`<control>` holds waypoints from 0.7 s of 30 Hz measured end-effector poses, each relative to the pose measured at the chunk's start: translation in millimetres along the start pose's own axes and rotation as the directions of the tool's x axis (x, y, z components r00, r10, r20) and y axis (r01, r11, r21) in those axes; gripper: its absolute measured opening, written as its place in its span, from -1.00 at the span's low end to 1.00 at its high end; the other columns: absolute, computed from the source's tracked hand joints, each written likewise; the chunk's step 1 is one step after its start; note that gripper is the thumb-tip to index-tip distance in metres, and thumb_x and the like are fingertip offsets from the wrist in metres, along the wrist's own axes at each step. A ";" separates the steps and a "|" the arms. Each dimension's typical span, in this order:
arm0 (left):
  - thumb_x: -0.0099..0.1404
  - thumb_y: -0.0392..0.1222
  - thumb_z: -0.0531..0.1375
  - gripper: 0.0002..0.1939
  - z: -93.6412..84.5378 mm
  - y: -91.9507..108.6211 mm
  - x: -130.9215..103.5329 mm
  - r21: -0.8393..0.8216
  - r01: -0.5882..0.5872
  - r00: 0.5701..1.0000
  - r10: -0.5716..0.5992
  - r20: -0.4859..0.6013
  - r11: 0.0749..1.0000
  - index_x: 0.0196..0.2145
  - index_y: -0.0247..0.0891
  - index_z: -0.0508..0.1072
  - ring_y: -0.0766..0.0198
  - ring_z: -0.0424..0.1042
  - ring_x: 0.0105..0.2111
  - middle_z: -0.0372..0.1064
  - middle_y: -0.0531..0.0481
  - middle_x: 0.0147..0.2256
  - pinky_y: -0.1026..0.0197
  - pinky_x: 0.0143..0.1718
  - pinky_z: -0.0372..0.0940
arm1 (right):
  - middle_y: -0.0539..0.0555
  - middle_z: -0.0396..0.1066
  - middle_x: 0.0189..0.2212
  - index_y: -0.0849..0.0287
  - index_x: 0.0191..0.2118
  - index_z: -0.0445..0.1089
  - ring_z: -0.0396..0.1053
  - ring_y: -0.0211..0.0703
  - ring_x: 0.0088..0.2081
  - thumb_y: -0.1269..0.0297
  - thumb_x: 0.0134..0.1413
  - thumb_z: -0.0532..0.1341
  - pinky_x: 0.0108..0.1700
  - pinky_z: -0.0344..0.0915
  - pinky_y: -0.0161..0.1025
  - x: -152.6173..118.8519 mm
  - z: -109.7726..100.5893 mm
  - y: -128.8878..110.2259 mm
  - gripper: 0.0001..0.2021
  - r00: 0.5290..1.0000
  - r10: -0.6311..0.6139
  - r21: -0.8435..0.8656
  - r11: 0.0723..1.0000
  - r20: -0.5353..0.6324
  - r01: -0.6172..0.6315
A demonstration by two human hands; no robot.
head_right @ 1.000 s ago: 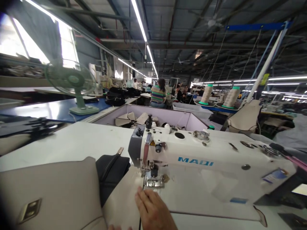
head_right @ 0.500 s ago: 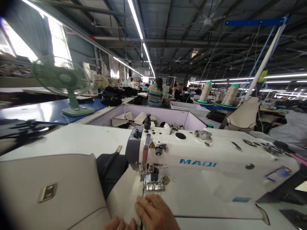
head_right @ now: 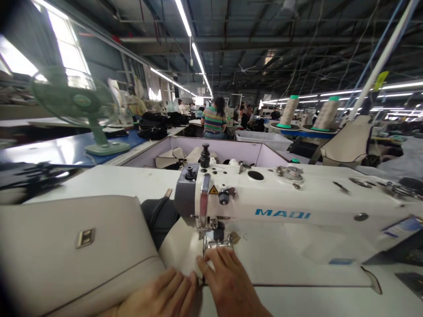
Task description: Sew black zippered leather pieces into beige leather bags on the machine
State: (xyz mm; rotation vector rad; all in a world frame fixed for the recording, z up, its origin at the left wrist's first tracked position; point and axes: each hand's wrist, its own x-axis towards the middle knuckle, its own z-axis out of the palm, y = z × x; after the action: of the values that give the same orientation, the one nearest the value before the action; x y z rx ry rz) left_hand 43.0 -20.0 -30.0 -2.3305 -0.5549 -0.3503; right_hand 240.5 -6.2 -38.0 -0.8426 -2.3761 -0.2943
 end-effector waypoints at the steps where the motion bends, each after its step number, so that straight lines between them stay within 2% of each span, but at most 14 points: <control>1: 0.32 -0.29 0.10 -0.83 -3.5 -3.3 1.2 -0.026 -0.010 1.000 0.011 0.012 1.000 -0.19 -0.42 0.42 0.27 0.36 -0.48 0.43 -0.05 -0.38 0.18 -0.42 0.22 | 0.19 0.35 -0.29 0.32 0.01 0.36 0.28 -0.02 -0.27 0.47 0.32 -0.10 -0.26 0.32 -0.09 -0.1 -1.0 -1.0 -0.66 0.999 0.015 -0.002 1.000 0.035 -0.015; 6: 0.27 -0.39 0.09 -0.80 -7.7 -10.5 0.8 -0.061 -0.032 0.999 0.032 0.010 0.998 -0.18 -0.49 0.43 0.25 0.34 -0.50 0.37 -0.08 -0.41 0.18 -0.48 0.21 | 0.16 0.27 -0.35 0.34 0.12 0.25 0.25 -0.02 -0.32 0.56 0.25 -0.06 -0.29 0.35 -0.04 -4.8 1.4 -2.4 -0.63 0.984 0.061 0.022 0.998 0.167 -0.066; 11: 0.31 -0.42 0.05 -0.81 -6.1 -7.8 -1.7 -0.037 -0.001 0.999 0.002 0.032 0.999 -0.16 -0.49 0.42 0.27 0.32 -0.49 0.34 -0.06 -0.43 0.19 -0.46 0.20 | 0.18 0.28 -0.23 0.30 0.09 0.27 0.25 -0.02 -0.21 0.55 0.25 0.02 -0.17 0.34 -0.04 -6.5 -9.9 -3.4 -0.68 0.970 0.066 0.106 0.990 0.235 -0.093; 14: 0.34 -0.43 0.03 -0.80 -10.8 -8.4 -0.8 -0.048 -0.031 0.994 0.036 0.102 0.998 -0.14 -0.48 0.40 0.28 0.33 -0.48 0.34 -0.04 -0.42 0.19 -0.43 0.21 | 0.17 0.28 -0.18 0.26 0.05 0.30 0.24 -0.02 -0.14 0.52 0.26 0.05 -0.07 0.30 -0.05 -1.9 -19.7 -3.4 -0.71 0.959 0.063 0.133 0.986 0.276 -0.103; 16: 0.33 -0.46 0.00 -0.76 -15.2 -8.7 0.4 -0.052 -0.041 0.984 0.049 0.173 0.998 -0.09 -0.50 0.37 0.25 0.36 -0.44 0.37 -0.05 -0.40 0.17 -0.39 0.23 | 0.13 0.28 -0.23 0.24 0.01 0.33 0.24 -0.06 -0.17 0.51 0.26 0.06 -0.07 0.28 -0.09 -0.3 -21.3 -1.3 -0.74 0.949 0.049 0.135 0.986 0.312 -0.096; 18: 0.29 -0.54 -0.05 -0.68 -18.3 -9.0 0.9 -0.045 -0.046 0.970 0.055 0.238 0.998 -0.04 -0.53 0.33 0.20 0.39 -0.39 0.39 -0.09 -0.36 0.15 -0.33 0.25 | 0.08 0.27 -0.29 0.22 -0.04 0.36 0.24 -0.10 -0.21 0.44 0.27 0.10 -0.08 0.27 -0.13 -1.8 -18.8 2.1 -0.81 0.951 0.024 0.128 0.990 0.307 -0.066; 21: 0.28 -0.55 -0.09 -0.66 -15.4 -11.4 -1.9 -0.103 -0.009 0.974 0.032 0.225 0.995 -0.06 -0.49 0.33 0.15 0.41 -0.37 0.38 -0.10 -0.37 0.12 -0.31 0.24 | 0.06 0.28 -0.27 0.22 -0.10 0.37 0.24 -0.08 -0.18 0.25 0.27 0.17 -0.09 0.27 -0.12 -6.9 -12.6 6.4 -0.82 0.973 0.000 0.090 0.996 0.229 -0.021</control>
State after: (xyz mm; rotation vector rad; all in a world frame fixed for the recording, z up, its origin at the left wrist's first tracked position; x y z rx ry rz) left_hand 34.4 -23.7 -13.1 -2.4900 -0.6345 -0.1049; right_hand 254.6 -9.5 -32.1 -0.8864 -2.5752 -0.0858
